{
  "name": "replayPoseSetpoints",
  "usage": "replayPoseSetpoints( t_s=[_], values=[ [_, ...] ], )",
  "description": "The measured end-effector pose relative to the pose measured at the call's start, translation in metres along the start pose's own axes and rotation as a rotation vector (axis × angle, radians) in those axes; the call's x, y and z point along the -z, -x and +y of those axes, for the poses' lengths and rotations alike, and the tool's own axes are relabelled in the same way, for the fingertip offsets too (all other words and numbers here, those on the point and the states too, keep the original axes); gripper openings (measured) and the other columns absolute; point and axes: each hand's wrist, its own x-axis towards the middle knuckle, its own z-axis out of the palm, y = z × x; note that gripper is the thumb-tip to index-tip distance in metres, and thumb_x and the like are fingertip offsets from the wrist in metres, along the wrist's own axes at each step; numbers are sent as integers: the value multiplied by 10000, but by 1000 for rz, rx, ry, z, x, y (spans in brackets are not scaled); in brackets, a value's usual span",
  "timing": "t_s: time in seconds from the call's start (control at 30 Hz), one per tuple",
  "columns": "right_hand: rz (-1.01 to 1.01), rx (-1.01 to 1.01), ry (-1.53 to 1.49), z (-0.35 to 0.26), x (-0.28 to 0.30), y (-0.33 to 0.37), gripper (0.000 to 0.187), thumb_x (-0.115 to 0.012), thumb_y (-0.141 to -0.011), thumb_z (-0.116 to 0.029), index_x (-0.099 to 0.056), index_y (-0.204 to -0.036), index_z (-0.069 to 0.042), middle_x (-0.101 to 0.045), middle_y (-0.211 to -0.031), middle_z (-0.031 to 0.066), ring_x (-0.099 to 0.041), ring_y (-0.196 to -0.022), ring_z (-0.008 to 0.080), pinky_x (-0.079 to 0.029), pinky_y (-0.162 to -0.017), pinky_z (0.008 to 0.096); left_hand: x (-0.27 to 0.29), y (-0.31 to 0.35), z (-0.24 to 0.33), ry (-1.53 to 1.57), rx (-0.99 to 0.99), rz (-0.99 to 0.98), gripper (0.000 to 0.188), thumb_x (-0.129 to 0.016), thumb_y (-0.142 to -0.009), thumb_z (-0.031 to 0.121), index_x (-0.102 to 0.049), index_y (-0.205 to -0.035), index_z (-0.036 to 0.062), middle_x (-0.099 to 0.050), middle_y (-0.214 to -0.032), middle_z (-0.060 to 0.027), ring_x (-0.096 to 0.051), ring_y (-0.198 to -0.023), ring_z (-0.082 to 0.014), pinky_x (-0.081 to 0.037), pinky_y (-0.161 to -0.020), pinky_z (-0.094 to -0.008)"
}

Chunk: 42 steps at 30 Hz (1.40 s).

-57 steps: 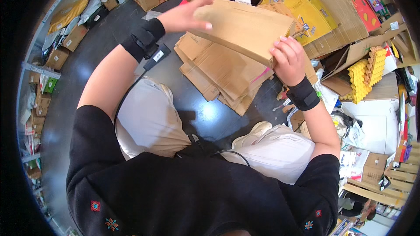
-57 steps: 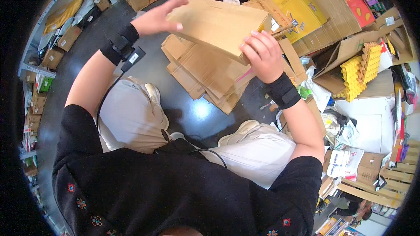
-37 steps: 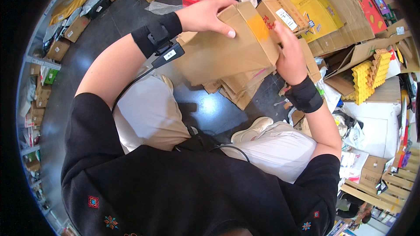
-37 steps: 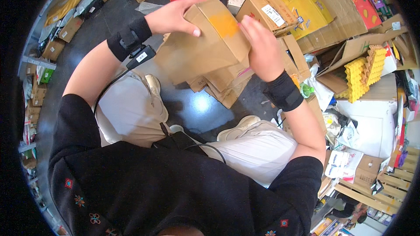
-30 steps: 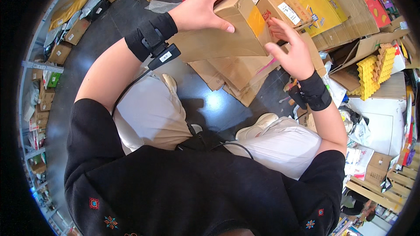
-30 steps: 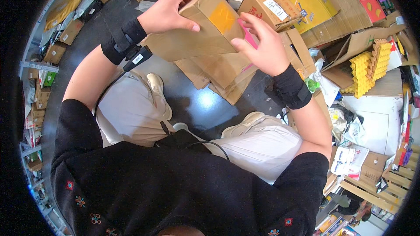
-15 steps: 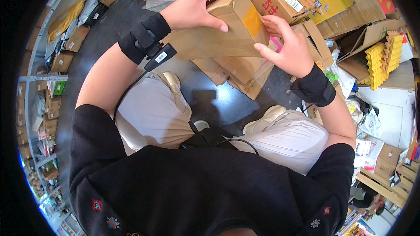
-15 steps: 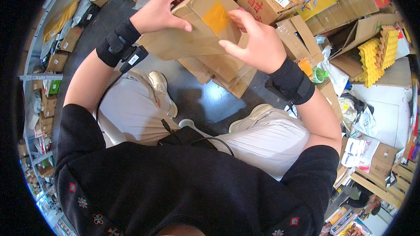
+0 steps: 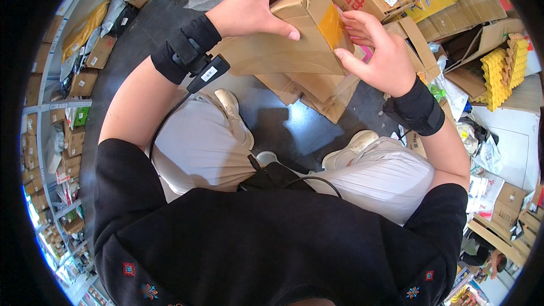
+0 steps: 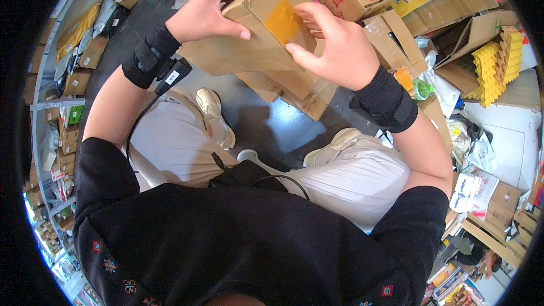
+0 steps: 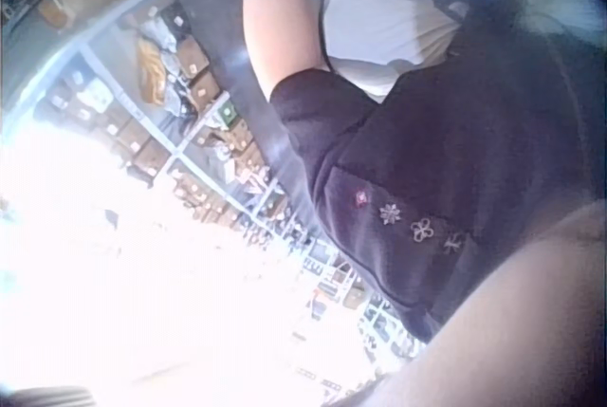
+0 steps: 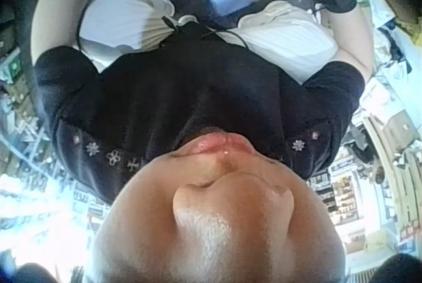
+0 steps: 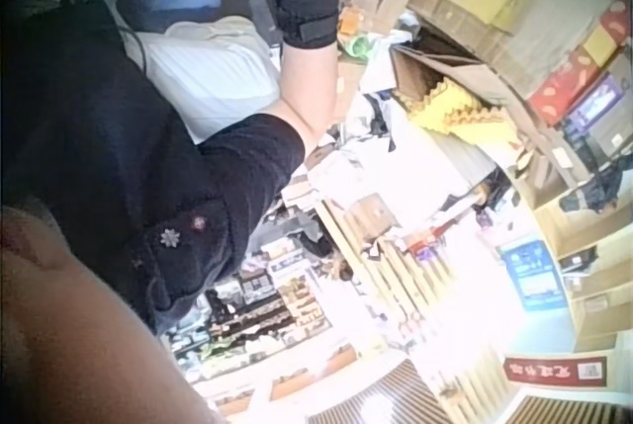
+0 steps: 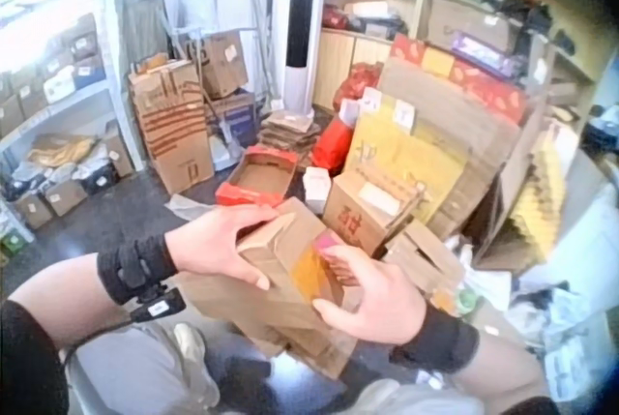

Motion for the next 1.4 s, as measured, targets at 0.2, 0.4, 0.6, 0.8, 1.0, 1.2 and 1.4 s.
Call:
replayPoseSetpoints(
  t_s=[0.2,0.4,0.6,0.8,1.0,1.2,1.4],
  values=[
    [-85,-75,18,-2,1,0,621,-770,-811,-125,-479,-1346,-3,-662,-1250,200,-682,-1116,278,-556,-957,351,-1,1,1,-1,-5,-1,854,-890,-709,274,-484,-1424,44,-609,-1304,-117,-593,-1186,-207,-467,-1028,-336],
    [-148,-162,22,-6,-3,0,734,-733,-801,-99,-349,-1423,-28,-636,-1259,259,-662,-1139,346,-538,-987,393,-5,-2,13,-64,15,-23,867,-892,-705,296,-480,-1425,43,-630,-1271,-140,-621,-1154,-227,-482,-1012,-339],
    [-140,-195,-33,-5,-14,4,750,-669,-797,-34,-262,-1427,-6,-595,-1278,302,-621,-1192,384,-521,-1014,419,-17,-5,4,0,-30,39,764,-871,-694,400,-577,-1279,5,-670,-1148,-181,-662,-1024,-311,-515,-920,-355],
    [-119,-73,82,8,-20,6,705,-641,-768,-102,-314,-1382,11,-668,-1018,285,-687,-906,418,-556,-821,446,-20,-4,-1,-190,-71,33,853,-886,-686,358,-511,-1380,32,-651,-1205,-176,-645,-1103,-285,-492,-976,-360],
    [-109,-15,62,10,-18,6,687,-623,-769,-87,-324,-1381,6,-671,-1001,285,-694,-874,405,-557,-794,452,-18,-4,-2,-168,-75,7,871,-879,-680,409,-519,-1363,5,-653,-1200,-196,-648,-1095,-308,-497,-958,-366],
    [-133,-47,-74,12,-15,5,697,-617,-767,-66,-318,-1393,5,-662,-1074,292,-695,-965,410,-558,-874,431,-17,-3,-4,-153,-77,-3,880,-875,-688,427,-518,-1362,-10,-651,-1208,-208,-650,-1089,-309,-495,-961,-370],
    [-174,-94,-100,13,-9,5,761,-734,-828,-178,-304,-1429,5,-619,-1198,295,-670,-1069,378,-545,-929,408,-14,1,-16,-74,-18,-13,868,-884,-719,338,-485,-1408,-9,-644,-1246,-165,-626,-1124,-224,-485,-980,-336]
  ],
)
